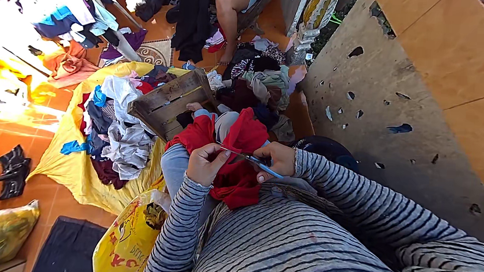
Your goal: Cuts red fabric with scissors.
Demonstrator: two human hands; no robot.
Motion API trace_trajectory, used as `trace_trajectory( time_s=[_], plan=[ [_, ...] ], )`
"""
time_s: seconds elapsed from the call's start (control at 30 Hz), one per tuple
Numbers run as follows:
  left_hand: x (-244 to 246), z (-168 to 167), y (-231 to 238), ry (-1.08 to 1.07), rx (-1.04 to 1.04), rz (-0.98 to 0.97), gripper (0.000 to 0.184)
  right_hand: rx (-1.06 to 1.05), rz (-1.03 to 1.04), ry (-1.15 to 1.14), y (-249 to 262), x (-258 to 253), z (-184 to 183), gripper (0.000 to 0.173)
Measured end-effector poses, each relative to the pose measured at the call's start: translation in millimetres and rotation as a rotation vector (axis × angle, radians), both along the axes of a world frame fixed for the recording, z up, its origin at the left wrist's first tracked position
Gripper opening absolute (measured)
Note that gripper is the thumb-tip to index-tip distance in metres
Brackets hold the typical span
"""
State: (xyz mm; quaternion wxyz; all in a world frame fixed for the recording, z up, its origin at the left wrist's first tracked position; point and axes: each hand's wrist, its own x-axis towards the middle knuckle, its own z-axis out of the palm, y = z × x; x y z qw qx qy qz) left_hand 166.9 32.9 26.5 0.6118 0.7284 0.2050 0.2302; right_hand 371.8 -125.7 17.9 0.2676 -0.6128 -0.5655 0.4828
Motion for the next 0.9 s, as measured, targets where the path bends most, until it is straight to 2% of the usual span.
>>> trace_trajectory(
  time_s=[0.13,0.3,0.5,0.63,0.9],
  plan=[
    [-2,4,6,0.064,0.001,-0.037,0.007,-0.041,-0.014,0.028,-2,6,-2,0.047],
    [-5,13,9,0.073,-0.15,-0.038,0.008,-0.096,-0.07,0.047,-8,11,-9,0.04],
    [-2,15,6,0.146,-0.124,-0.059,0.004,-0.037,-0.036,-0.001,-5,6,-9,0.045],
    [-1,18,6,0.189,-0.115,-0.052,0.003,-0.069,-0.062,-0.059,-3,8,-5,0.044],
    [2,16,3,0.166,-0.153,-0.076,0.004,0.003,-0.065,-0.007,-8,5,-15,0.046]
  ],
)
